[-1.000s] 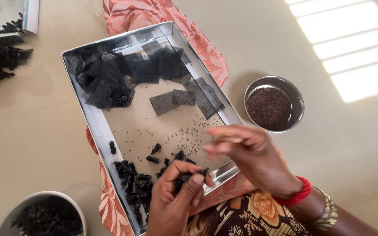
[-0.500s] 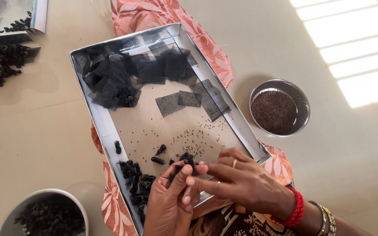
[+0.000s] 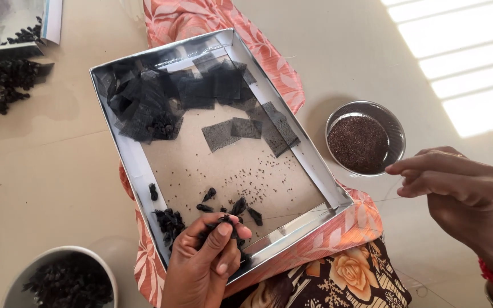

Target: Filling small mesh squares with seeds and folding them into bundles.

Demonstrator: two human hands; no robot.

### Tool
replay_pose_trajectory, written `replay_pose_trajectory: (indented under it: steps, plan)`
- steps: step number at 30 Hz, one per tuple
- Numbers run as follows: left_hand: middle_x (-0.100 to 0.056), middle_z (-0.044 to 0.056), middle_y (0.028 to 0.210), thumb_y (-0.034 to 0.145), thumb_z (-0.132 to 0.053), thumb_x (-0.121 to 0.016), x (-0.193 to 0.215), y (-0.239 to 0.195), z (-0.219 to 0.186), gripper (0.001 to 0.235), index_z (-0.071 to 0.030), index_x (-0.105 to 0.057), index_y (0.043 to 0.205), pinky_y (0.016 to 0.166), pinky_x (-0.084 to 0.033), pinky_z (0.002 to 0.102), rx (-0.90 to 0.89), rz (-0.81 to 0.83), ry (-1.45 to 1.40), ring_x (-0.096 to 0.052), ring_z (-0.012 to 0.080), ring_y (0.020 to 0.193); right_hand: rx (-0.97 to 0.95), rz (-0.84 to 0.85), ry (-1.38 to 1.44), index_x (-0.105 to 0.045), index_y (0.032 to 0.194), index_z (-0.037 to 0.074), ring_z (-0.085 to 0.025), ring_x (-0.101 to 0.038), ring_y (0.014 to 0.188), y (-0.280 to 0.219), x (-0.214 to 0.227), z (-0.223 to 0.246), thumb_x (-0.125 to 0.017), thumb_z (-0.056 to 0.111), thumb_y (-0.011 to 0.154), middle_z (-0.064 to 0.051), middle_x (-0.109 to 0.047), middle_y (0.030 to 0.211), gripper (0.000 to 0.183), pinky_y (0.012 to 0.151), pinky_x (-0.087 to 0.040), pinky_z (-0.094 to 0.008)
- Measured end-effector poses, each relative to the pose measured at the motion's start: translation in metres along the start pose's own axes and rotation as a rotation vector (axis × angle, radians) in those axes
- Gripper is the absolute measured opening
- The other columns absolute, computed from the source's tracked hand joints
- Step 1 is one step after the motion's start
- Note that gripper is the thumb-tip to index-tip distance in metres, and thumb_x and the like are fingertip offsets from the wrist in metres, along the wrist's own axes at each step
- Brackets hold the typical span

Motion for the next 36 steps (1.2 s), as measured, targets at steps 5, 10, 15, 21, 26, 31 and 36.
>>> replay_pose_trajectory:
  steps: [5, 10, 15, 21, 26, 31, 36]
  plan:
    - [-0.075, 0.023, 0.088, 0.091, -0.006, -0.068, -0.010, 0.002, 0.005, 0.015, 0.005, -0.071, 0.101, 0.044, -0.037, 0.026, 0.025, 0.041, 0.110, -0.048, 0.0098, 0.046, -0.069, 0.219, -0.236, -0.081, 0.092, 0.008, -0.024, -0.074, 0.105, 0.029, -0.045, -0.011, -0.059, -0.021, 0.075, -0.005, -0.078, 0.118, 0.040, 0.090, -0.058, -0.039]
    - [-0.077, 0.025, 0.089, 0.092, -0.007, -0.070, -0.011, 0.000, 0.011, 0.018, 0.006, -0.070, 0.103, 0.044, -0.037, 0.025, 0.069, 0.077, 0.166, -0.047, 0.0095, 0.046, 0.180, 0.193, 0.367, -0.070, 0.127, 0.007, -0.026, -0.063, 0.124, 0.039, -0.069, 0.070, -0.063, -0.003, 0.085, -0.013, -0.069, 0.133, 0.044, 0.089, -0.061, -0.034]
    - [-0.077, 0.023, 0.087, 0.090, -0.007, -0.070, -0.021, -0.002, 0.007, 0.016, 0.003, -0.066, 0.102, 0.044, -0.037, 0.024, 0.043, -0.002, 0.239, -0.047, 0.0090, 0.046, -0.195, 0.775, 0.729, -0.061, 0.148, 0.018, -0.011, -0.067, 0.077, 0.023, -0.127, 0.091, -0.075, 0.009, 0.095, -0.007, -0.078, 0.089, 0.056, 0.070, -0.058, -0.027]
    - [-0.078, 0.022, 0.087, 0.090, -0.006, -0.072, -0.017, -0.003, 0.000, 0.016, 0.000, -0.059, 0.097, 0.044, -0.038, 0.023, -0.103, -0.006, 0.295, -0.046, 0.0077, 0.047, -0.091, 0.709, 1.308, -0.074, 0.122, 0.000, -0.021, -0.078, 0.081, 0.008, -0.122, 0.084, -0.068, -0.006, 0.100, -0.015, -0.082, 0.097, 0.023, 0.066, -0.061, -0.033]
    - [-0.080, 0.019, 0.086, 0.090, -0.010, -0.069, -0.030, -0.006, 0.006, 0.016, 0.001, -0.064, 0.099, 0.041, -0.035, 0.022, -0.001, 0.030, 0.308, -0.048, 0.0083, 0.045, -0.058, 0.247, 1.008, -0.063, 0.138, 0.003, -0.021, -0.077, 0.095, 0.042, -0.124, 0.100, -0.063, -0.005, 0.096, -0.014, -0.080, 0.108, 0.043, 0.083, -0.064, -0.034]
    - [-0.071, 0.012, 0.077, 0.092, -0.008, -0.072, -0.016, -0.003, 0.015, 0.018, 0.004, -0.066, 0.104, 0.041, -0.035, 0.023, -0.027, 0.091, 0.263, -0.050, 0.0086, 0.046, 0.153, 0.395, 0.466, -0.059, 0.147, 0.012, -0.016, -0.075, 0.082, 0.037, -0.142, 0.114, -0.064, 0.006, 0.092, -0.004, -0.083, 0.107, 0.055, 0.079, -0.061, -0.029]
    - [-0.064, 0.006, 0.067, 0.092, -0.008, -0.070, -0.008, 0.000, 0.016, 0.020, 0.006, -0.069, 0.106, 0.037, -0.038, 0.024, -0.009, -0.021, 0.005, -0.052, 0.0099, 0.043, 0.388, 0.427, 0.297, -0.046, 0.154, 0.005, -0.023, -0.068, 0.095, 0.033, -0.140, 0.126, -0.081, 0.046, 0.075, -0.003, -0.074, 0.105, 0.096, 0.093, -0.051, -0.041]
Point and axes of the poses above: each hand's wrist, its own y-axis towards the middle knuckle, its own x-axis out of the back of the hand, z = x × y, the point moved 5 cm from there along y, towards the middle knuckle
